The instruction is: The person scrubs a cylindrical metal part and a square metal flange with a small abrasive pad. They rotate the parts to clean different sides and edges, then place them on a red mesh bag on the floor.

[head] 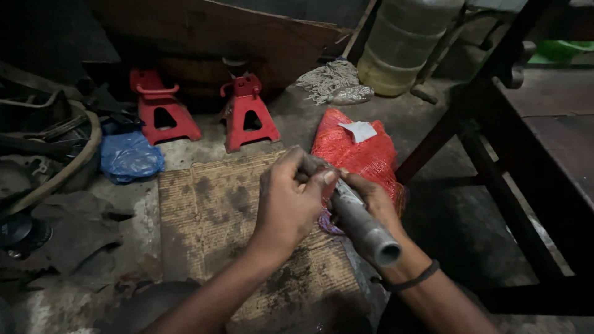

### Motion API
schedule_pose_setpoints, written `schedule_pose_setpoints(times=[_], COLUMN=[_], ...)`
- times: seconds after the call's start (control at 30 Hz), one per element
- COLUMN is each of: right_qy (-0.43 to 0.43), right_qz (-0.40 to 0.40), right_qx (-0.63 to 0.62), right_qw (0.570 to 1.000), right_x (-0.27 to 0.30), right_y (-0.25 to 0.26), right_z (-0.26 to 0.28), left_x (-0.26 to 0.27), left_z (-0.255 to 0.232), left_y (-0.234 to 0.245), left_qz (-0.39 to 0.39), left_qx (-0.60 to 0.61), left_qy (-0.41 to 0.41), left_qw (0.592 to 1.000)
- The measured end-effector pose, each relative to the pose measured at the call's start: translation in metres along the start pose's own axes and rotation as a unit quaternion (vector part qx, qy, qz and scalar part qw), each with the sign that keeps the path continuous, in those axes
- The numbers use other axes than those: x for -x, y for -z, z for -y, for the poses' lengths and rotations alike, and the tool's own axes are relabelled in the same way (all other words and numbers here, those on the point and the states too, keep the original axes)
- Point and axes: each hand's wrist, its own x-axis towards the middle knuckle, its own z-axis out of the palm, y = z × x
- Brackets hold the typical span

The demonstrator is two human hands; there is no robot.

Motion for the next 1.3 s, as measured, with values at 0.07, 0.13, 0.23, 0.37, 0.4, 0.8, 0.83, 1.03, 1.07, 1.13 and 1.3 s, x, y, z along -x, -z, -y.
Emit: schedule_pose_setpoints(times=[0.07,0.13,0.23,0.37,0.4,0.8,0.83,1.03,1.07,1.13,1.3], right_qy=[-0.029,-0.051,-0.060,-0.057,-0.064,-0.079,-0.078,0.013,0.029,0.010,0.060], right_qz=[-0.029,-0.031,-0.012,-0.003,0.007,0.059,0.100,0.115,0.066,0.049,0.176], right_qx=[-0.027,-0.036,-0.028,-0.007,0.001,-0.008,-0.017,0.083,0.099,0.078,0.025], right_qw=[0.999,0.998,0.998,0.998,0.998,0.995,0.992,0.990,0.992,0.996,0.982], right_x=[-0.005,-0.010,-0.012,-0.009,-0.008,-0.003,-0.002,0.003,0.007,0.005,-0.008], right_y=[0.001,0.002,0.004,0.004,0.003,-0.005,-0.005,-0.003,-0.001,0.002,0.012], right_z=[-0.002,-0.004,-0.008,-0.008,-0.008,-0.005,-0.005,-0.014,-0.019,-0.021,-0.013], left_x=[-0.003,-0.008,-0.016,-0.025,-0.027,-0.018,-0.018,-0.004,-0.002,0.000,-0.002], left_z=[-0.002,0.000,0.009,0.027,0.031,0.005,0.001,-0.020,-0.020,-0.014,0.010], left_y=[0.001,0.003,0.005,0.005,0.007,0.033,0.034,0.043,0.044,0.047,0.045], left_qz=[-0.021,-0.038,-0.045,-0.030,-0.026,0.091,0.072,0.081,0.070,0.076,0.140], left_qx=[-0.035,-0.063,-0.084,0.049,0.117,0.102,0.044,-0.089,-0.108,-0.120,-0.093], left_qy=[0.005,0.024,0.064,0.077,0.078,0.068,0.060,0.037,-0.026,-0.067,-0.076], left_qw=[0.999,0.997,0.993,0.995,0.990,0.988,0.995,0.992,0.991,0.988,0.983])
